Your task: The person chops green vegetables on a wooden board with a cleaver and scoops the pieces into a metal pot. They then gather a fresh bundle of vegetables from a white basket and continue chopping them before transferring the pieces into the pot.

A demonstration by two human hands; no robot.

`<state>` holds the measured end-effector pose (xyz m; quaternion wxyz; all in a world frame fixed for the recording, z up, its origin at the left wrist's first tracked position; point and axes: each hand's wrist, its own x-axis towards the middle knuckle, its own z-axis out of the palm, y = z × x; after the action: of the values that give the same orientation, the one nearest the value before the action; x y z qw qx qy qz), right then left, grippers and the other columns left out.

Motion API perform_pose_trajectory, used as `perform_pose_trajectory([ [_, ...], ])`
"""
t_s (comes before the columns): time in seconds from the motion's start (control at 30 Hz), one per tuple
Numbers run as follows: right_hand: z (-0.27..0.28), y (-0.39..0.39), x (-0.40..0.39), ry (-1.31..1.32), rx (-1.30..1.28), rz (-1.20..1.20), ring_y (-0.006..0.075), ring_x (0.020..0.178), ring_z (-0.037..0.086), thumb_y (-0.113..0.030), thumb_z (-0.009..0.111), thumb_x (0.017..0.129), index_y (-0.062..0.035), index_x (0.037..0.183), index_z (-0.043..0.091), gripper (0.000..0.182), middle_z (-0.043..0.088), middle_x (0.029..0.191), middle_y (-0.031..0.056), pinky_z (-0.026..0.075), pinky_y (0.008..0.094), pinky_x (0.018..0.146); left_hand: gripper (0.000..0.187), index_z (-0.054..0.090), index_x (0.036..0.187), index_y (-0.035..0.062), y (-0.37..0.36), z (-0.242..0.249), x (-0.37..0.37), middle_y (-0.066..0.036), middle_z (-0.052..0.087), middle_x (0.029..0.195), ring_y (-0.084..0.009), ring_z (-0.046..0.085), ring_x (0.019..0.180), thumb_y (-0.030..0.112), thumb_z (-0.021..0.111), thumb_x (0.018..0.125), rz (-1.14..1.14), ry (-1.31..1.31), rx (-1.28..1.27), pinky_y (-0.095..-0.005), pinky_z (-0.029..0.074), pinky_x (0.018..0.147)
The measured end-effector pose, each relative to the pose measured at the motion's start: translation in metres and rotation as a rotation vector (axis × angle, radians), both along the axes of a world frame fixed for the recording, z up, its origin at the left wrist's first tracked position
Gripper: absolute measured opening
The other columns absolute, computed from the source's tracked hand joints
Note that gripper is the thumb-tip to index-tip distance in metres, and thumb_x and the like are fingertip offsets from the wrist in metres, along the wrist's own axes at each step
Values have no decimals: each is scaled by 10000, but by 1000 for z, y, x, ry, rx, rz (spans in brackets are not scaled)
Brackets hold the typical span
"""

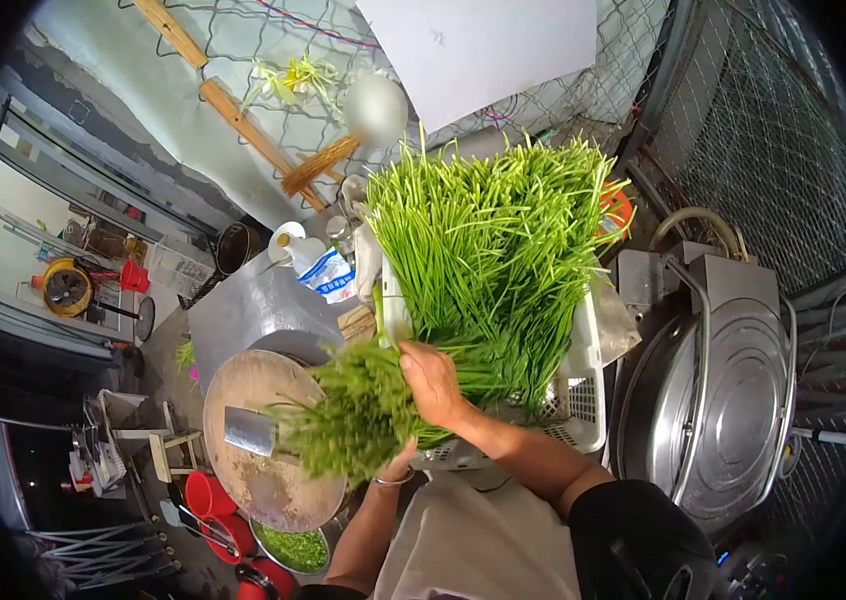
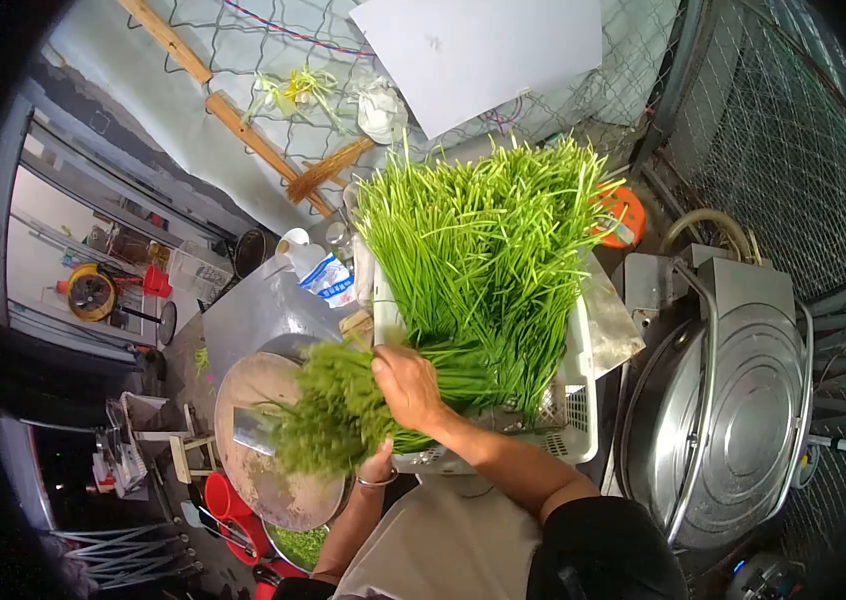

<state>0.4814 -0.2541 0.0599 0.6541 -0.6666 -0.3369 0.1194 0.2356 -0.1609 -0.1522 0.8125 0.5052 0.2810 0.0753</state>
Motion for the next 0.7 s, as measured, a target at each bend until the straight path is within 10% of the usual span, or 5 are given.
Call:
perform_pose_trajectory([
  [0.07, -14, -2, -6, 120, -120, 65, 483, 795, 564, -333, 414, 1001, -26, 895, 550, 352, 568, 815, 239, 412, 561, 701, 634, 414, 1494, 0, -29, 42, 9, -105, 492, 1500, -241, 475, 1343, 99, 691, 932, 136, 276, 322, -392, 344, 1170],
  [0.13, -1, -7, -11, 99, -97, 40, 480, 795, 570, -313, 441, 989, -26, 901, 562, 325, 572, 798, 236, 415, 564, 713, 489, 584, 1340, -16, -33, 59, 13, -156, 606, 1360, -258, 557, 1247, 105, 702, 880, 432, -131, 530, -421, 368, 1131],
  [0.23, 57, -12, -13, -93, 109, -11, 465, 832, 610, -246, 505, 950, -20, 921, 594, 244, 637, 821, 231, 462, 541, 781, 410, 622, 1284, -19, 19, 25, -74, -184, 635, 1321, -285, 582, 1237, 99, 668, 895, -313, 131, 1569, -420, 393, 1112],
  [0.47, 49, -11, -21, -63, -161, 82, 458, 764, 640, -263, 531, 958, -20, 910, 625, 265, 657, 774, 217, 488, 561, 724, 335, 661, 1207, -28, -19, 19, -62, -207, 655, 1257, -330, 602, 1192, 114, 633, 906, 101, 302, 1386, -437, 421, 1082],
  [0.7, 127, 9, -17, -397, 96, -53, 463, 708, 595, -400, 509, 971, -32, 934, 648, 395, 619, 736, 215, 446, 522, 639, 366, 669, 1179, -34, -6, 107, 44, -156, 683, 1176, -272, 634, 1072, 95, 704, 837, 327, -17, 1196, -394, 473, 975],
])
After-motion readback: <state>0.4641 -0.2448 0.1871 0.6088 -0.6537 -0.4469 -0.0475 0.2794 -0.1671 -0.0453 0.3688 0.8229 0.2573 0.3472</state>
